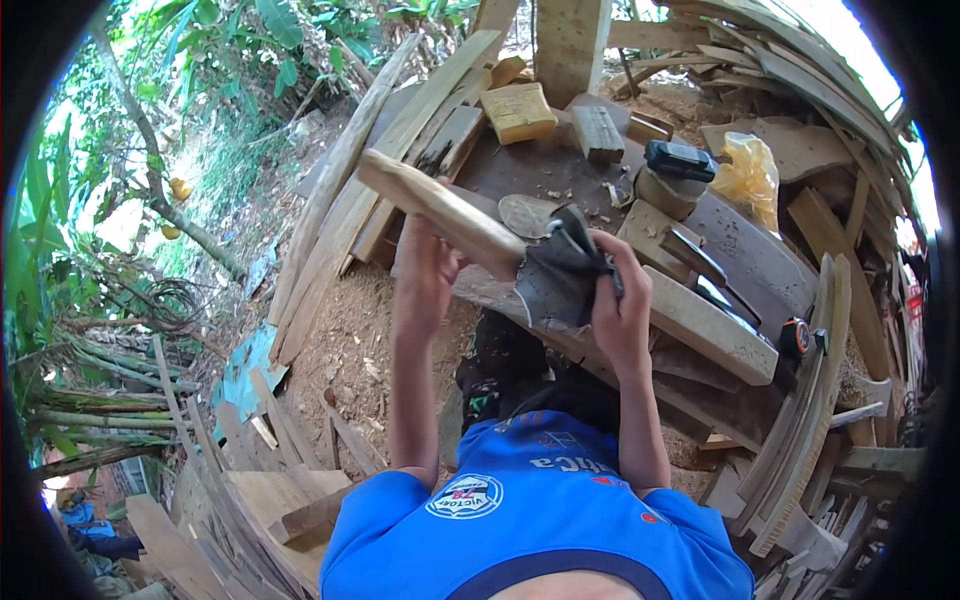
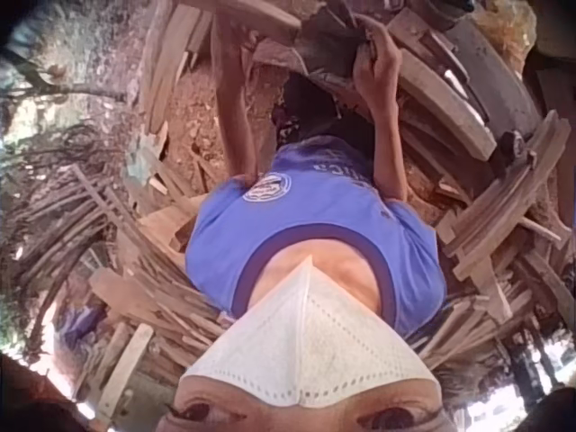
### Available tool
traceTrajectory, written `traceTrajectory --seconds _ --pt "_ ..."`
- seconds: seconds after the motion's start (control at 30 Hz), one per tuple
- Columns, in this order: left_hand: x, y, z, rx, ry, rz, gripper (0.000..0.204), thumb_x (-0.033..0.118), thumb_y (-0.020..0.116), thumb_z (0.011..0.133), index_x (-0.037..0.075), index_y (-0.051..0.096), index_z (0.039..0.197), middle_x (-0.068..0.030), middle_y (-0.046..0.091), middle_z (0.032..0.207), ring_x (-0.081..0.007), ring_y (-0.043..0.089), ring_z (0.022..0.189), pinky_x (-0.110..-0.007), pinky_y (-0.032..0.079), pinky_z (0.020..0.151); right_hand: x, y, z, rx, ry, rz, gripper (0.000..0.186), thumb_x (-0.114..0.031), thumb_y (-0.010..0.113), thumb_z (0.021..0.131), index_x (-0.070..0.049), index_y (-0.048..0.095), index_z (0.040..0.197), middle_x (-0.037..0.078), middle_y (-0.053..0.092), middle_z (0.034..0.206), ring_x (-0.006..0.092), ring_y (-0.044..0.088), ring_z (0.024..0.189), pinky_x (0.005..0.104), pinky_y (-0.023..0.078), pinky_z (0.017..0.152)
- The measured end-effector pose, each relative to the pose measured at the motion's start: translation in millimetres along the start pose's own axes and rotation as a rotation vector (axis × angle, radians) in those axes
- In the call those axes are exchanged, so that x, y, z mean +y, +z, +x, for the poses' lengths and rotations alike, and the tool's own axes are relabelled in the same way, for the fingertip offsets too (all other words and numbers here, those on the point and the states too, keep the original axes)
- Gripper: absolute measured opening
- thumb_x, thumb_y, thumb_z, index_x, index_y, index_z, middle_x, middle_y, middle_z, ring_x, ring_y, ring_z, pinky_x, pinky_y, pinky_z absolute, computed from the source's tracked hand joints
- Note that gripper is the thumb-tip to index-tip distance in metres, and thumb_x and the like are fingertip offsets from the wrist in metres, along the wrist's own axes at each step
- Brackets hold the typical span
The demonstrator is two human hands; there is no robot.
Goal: The person carves a small block of wood using a chisel and a hammer, shaping the edges and removing shavings. They then inspect the carved piece and use a hand plane to smooth the surface of a larger wooden board on the workbench.
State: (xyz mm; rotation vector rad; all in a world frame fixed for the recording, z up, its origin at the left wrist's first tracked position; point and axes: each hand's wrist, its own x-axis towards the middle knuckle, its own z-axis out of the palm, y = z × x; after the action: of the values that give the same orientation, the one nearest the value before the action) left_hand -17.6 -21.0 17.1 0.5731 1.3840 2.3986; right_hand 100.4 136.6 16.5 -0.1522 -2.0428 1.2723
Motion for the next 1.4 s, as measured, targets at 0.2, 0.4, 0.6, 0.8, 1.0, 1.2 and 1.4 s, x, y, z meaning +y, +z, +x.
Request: traceTrajectory --seconds 0.2,0.4,0.6,0.8,1.0,1.2,1.4 --pt "-0.6 37.1 -20.5 0.113 -0.043 -0.132 0.058 0.045 0.026 0.090 0.005 0.028 0.132 -0.0114 0.049 0.113 -0.0192 0.053 0.099 -0.033 0.045 0.085 -41.0 10.4 -7.8 -0.236 -0.172 0.174 0.051 0.004 0.049 0.071 -0.004 0.046 0.120 0.021 0.036 0.130 0.0347 0.031 0.124 0.0403 0.025 0.102" --pt "-18.8 50.5 -54.5 -0.180 -0.025 -0.084 0.059 0.043 0.021 0.091 0.002 0.024 0.133 -0.0127 0.031 0.135 -0.0239 0.034 0.123 -0.035 0.030 0.100 -46.7 24.6 -4.9 -0.133 -0.341 0.168 0.055 0.000 0.050 0.074 -0.008 0.040 0.128 0.023 0.019 0.138 0.0415 0.019 0.127 0.0444 0.021 0.102" --pt "-14.0 67.4 -62.7 -0.219 -0.254 -0.006 0.058 0.045 0.023 0.091 0.004 0.025 0.131 -0.0133 0.041 0.121 -0.0219 0.045 0.107 -0.036 0.039 0.089 -50.4 6.4 50.3 0.147 -0.428 0.113 0.040 0.002 0.045 0.079 -0.003 0.048 0.119 0.023 0.041 0.124 0.0349 0.038 0.118 0.0379 0.032 0.096" --pt "-40.2 63.6 -81.5 -0.474 -0.133 -0.115 0.053 0.042 0.040 0.089 0.002 0.031 0.123 -0.0070 0.051 0.087 -0.0109 0.053 0.073 -0.026 0.045 0.064 -62.9 -16.8 82.1 0.220 -0.244 0.243 0.033 -0.011 0.047 0.087 -0.005 0.049 0.119 0.013 0.058 0.109 0.0137 0.054 0.095 0.0266 0.041 0.083" --pt "-30.6 36.8 -63.6 -0.120 -0.056 -0.342 0.051 0.045 0.030 0.091 0.002 0.042 0.116 -0.0092 0.054 0.101 -0.0161 0.055 0.086 -0.029 0.045 0.075 -57.7 20.5 28.4 -0.185 -0.375 0.297 0.059 0.012 0.046 0.064 -0.003 0.047 0.121 0.019 0.038 0.131 0.0327 0.039 0.119 0.0353 0.034 0.096" --pt "33.2 35.1 -24.0 0.582 0.204 -0.137 0.059 0.050 0.035 0.088 0.001 0.036 0.120 -0.0149 0.050 0.102 -0.0234 0.054 0.086 -0.034 0.049 0.073 -32.4 -4.3 -38.2 -0.657 -0.135 0.440 0.062 0.012 0.045 0.058 -0.009 0.052 0.116 0.015 0.050 0.119 0.0324 0.053 0.104 0.0354 0.044 0.085" --pt "17.1 44.4 -45.5 0.053 -0.016 -0.394 0.059 0.054 0.029 0.087 0.000 0.041 0.108 -0.0125 0.049 0.088 -0.0196 0.053 0.070 -0.030 0.047 0.058 -37.2 -39.6 15.7 -0.122 -0.298 0.536 0.051 -0.002 0.044 0.058 0.003 0.054 0.108 0.017 0.059 0.105 0.0246 0.058 0.097 0.0313 0.043 0.087"
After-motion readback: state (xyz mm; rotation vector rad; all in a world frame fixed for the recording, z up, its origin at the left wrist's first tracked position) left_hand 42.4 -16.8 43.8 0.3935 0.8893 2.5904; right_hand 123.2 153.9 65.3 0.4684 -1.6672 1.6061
